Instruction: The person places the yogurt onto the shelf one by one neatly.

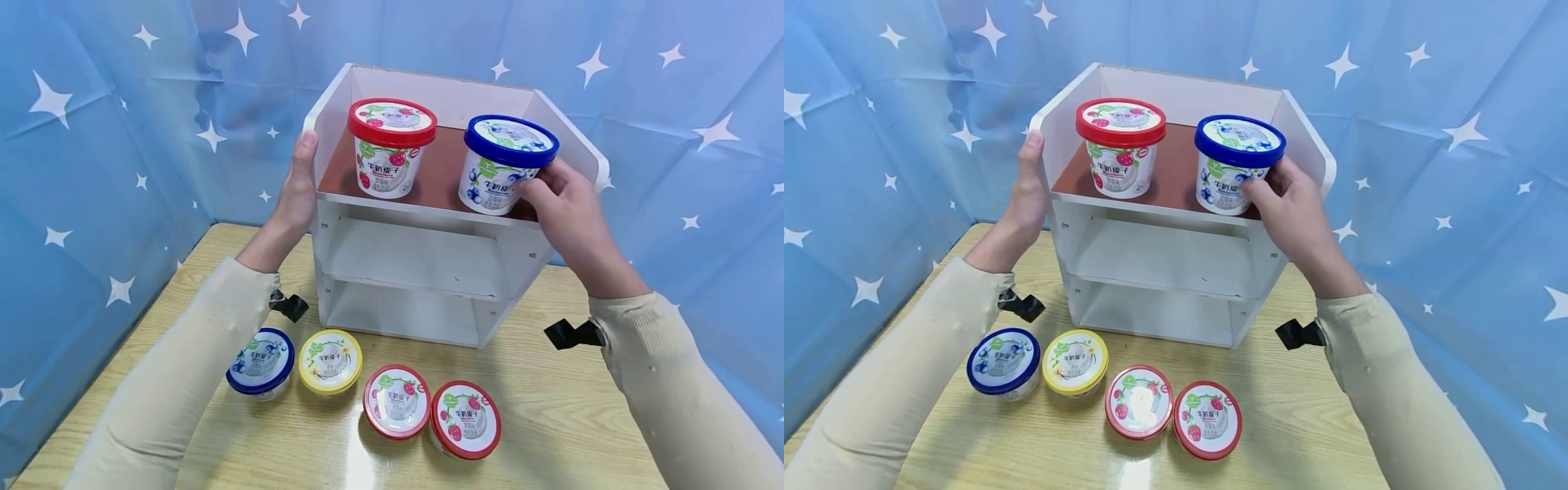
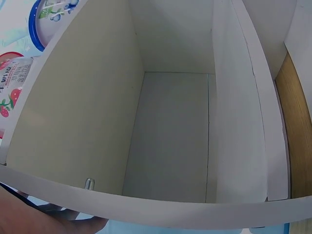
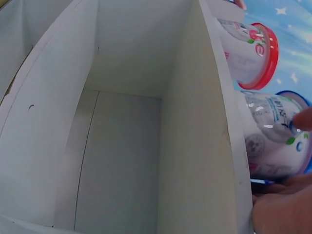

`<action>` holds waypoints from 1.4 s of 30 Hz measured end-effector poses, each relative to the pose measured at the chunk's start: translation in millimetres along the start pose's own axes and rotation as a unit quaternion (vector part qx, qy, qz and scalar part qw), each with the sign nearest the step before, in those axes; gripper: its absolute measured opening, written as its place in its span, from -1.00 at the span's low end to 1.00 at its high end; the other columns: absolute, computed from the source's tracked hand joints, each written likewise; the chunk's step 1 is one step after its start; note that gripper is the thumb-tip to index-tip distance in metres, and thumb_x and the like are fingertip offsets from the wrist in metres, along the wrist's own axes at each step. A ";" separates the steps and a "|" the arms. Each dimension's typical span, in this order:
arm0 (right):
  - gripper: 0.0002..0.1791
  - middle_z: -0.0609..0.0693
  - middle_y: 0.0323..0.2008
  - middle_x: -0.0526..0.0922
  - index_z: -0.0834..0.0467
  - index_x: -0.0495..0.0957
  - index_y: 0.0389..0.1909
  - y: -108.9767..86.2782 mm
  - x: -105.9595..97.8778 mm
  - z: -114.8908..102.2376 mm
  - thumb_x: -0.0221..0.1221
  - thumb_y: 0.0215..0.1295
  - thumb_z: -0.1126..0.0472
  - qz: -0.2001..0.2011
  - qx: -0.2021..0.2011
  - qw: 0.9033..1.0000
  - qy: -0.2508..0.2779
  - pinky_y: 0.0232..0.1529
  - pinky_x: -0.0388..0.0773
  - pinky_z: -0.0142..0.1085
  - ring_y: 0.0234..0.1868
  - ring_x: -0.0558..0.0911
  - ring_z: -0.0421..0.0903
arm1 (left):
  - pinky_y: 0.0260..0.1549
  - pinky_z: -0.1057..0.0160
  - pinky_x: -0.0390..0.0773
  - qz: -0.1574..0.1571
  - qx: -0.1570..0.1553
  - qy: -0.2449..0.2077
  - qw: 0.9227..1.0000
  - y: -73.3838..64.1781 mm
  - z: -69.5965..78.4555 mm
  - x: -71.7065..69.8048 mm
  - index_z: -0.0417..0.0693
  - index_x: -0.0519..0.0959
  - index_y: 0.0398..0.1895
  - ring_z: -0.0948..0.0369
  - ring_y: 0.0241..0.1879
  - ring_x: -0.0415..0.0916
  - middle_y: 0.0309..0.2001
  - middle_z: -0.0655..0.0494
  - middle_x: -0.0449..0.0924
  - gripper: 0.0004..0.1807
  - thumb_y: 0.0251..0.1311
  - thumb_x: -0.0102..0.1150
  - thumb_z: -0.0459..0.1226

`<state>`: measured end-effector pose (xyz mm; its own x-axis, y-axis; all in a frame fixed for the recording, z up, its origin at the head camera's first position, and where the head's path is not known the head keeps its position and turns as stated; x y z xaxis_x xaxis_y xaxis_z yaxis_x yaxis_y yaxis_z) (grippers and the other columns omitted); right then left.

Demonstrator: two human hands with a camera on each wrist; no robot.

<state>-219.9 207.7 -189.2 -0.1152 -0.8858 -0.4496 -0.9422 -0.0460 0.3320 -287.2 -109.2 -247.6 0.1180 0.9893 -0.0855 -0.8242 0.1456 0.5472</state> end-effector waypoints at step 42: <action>-0.22 0.13 0.42 0.25 0.24 0.06 0.51 -36.1 -9.9 6.7 0.20 0.36 0.29 -0.014 -0.006 0.997 0.079 0.19 0.32 -0.44 0.39 0.28 -0.01 | 0.03 -0.02 0.37 -0.002 0.001 -0.036 0.999 4.3 -0.3 -2.9 0.11 0.16 0.40 0.05 0.17 0.24 0.21 -0.10 0.28 -0.34 0.33 -0.41 0.17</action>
<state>-186.8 221.2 -202.2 -0.0372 -0.9459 -0.3224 -0.9401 -0.0763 0.3324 -291.3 -111.5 -245.3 0.1606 0.9867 -0.0268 -0.8231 0.1489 0.5480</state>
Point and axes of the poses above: each hand's wrist, its own y-axis towards the middle knuckle, its own x-axis out of the palm, z = x × y, the point moved 2 cm from there along y, towards the middle knuckle
